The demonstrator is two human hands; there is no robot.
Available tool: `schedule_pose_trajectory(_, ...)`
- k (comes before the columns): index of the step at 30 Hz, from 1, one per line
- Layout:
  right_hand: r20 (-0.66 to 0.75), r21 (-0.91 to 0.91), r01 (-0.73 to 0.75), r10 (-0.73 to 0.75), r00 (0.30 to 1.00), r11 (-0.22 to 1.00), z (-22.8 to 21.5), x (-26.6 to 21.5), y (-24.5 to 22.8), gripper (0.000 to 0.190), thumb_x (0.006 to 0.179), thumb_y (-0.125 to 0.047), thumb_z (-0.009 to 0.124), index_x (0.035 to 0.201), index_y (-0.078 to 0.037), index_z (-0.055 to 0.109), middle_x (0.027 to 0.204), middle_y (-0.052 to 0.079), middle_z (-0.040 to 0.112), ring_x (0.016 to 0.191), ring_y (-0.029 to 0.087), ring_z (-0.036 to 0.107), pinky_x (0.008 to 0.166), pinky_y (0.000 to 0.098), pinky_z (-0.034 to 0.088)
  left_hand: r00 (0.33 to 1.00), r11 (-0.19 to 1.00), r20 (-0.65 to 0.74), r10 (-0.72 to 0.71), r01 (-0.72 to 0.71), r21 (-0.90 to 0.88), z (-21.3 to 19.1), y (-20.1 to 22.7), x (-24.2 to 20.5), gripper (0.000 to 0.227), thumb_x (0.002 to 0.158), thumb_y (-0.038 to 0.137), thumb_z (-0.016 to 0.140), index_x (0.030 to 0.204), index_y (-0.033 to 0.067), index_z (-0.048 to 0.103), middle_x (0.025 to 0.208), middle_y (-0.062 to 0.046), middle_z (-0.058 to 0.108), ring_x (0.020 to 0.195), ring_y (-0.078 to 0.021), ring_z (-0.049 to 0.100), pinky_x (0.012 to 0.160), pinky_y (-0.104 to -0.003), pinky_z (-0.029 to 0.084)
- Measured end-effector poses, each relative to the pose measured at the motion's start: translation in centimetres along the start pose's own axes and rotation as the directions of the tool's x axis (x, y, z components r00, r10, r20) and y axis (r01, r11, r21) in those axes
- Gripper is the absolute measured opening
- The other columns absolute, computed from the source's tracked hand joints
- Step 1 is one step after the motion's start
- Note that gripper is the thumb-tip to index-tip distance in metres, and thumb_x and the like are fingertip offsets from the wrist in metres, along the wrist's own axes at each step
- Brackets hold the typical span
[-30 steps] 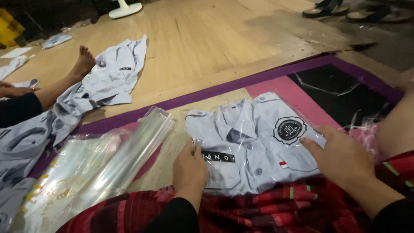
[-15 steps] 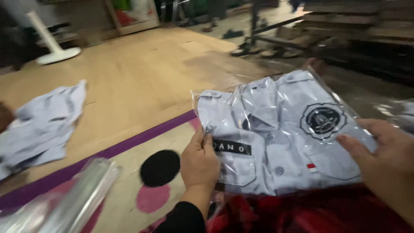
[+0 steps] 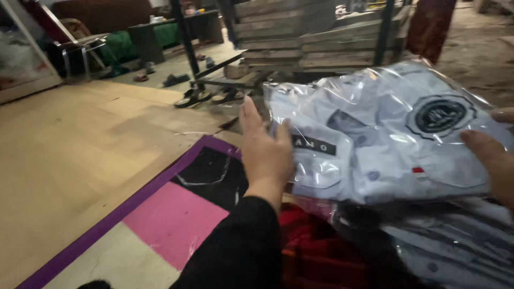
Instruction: The person places a folded uniform shirt into a clear plastic bag and seals the bag.
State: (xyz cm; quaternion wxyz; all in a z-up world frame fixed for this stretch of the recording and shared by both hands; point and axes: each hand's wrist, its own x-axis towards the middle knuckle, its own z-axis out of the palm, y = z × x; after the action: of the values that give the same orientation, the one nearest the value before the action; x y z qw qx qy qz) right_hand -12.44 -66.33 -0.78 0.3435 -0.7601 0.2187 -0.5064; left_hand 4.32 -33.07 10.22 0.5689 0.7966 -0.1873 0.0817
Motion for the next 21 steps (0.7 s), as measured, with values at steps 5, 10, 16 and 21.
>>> schedule_pose_trajectory(5,-0.042,-0.188,-0.218,0.214,0.976,0.958,-2.1,2.7,13.1,0.061,0.101,-0.035,0.074,0.147,0.001,0.057,0.134,0.031,0.053,0.119,0.044,0.051,0.102,0.0527,0.038,0.884,0.919,0.456,-0.105,-0.09,0.385,6.0,0.4,-1.7,0.075,0.093,0.054,0.053,0.159,0.0267,0.03,0.159,-0.009,0.036,0.143,-0.0352,0.038,0.116,-0.058,0.023)
schedule_pose_trajectory(10,0.018,-0.339,0.137,-0.139,0.99,0.931,-3.0,-2.4,3.3,0.067,0.094,-0.015,0.079,0.149,0.015,0.056,0.131,0.042,0.057,0.12,0.051,0.055,0.1,0.055,0.042,0.698,0.884,0.678,-0.23,-0.142,0.445,7.6,0.6,-4.7,0.07,0.091,0.057,0.044,0.155,0.0283,0.04,0.165,-0.007,0.027,0.151,-0.0405,0.017,0.116,-0.065,0.017)
schedule_pose_trajectory(16,-0.075,-0.189,0.197,-0.214,0.974,0.962,-4.2,-3.5,2.6,0.05,0.107,0.004,0.064,0.155,0.009,0.05,0.141,0.031,0.054,0.122,0.044,0.052,0.106,0.0506,0.041,0.655,0.907,0.724,-0.215,-0.141,0.398,9.7,1.3,-5.9,0.074,0.094,0.054,0.035,0.164,0.0347,0.021,0.174,-0.006,0.002,0.157,-0.0432,-0.009,0.122,-0.063,-0.003)
schedule_pose_trajectory(21,-0.141,-0.102,-0.01,-0.004,0.99,0.995,-6.5,-4.8,4.2,0.041,0.113,0.002,0.059,0.153,-0.003,0.053,0.132,0.025,0.06,0.112,0.038,0.059,0.097,0.0457,0.046,0.705,0.885,0.709,-0.024,-0.315,0.344,12.2,1.9,-6.7,0.067,0.097,0.05,0.039,0.161,0.0313,0.028,0.172,-0.013,0.008,0.155,-0.0495,-0.003,0.118,-0.067,-0.003)
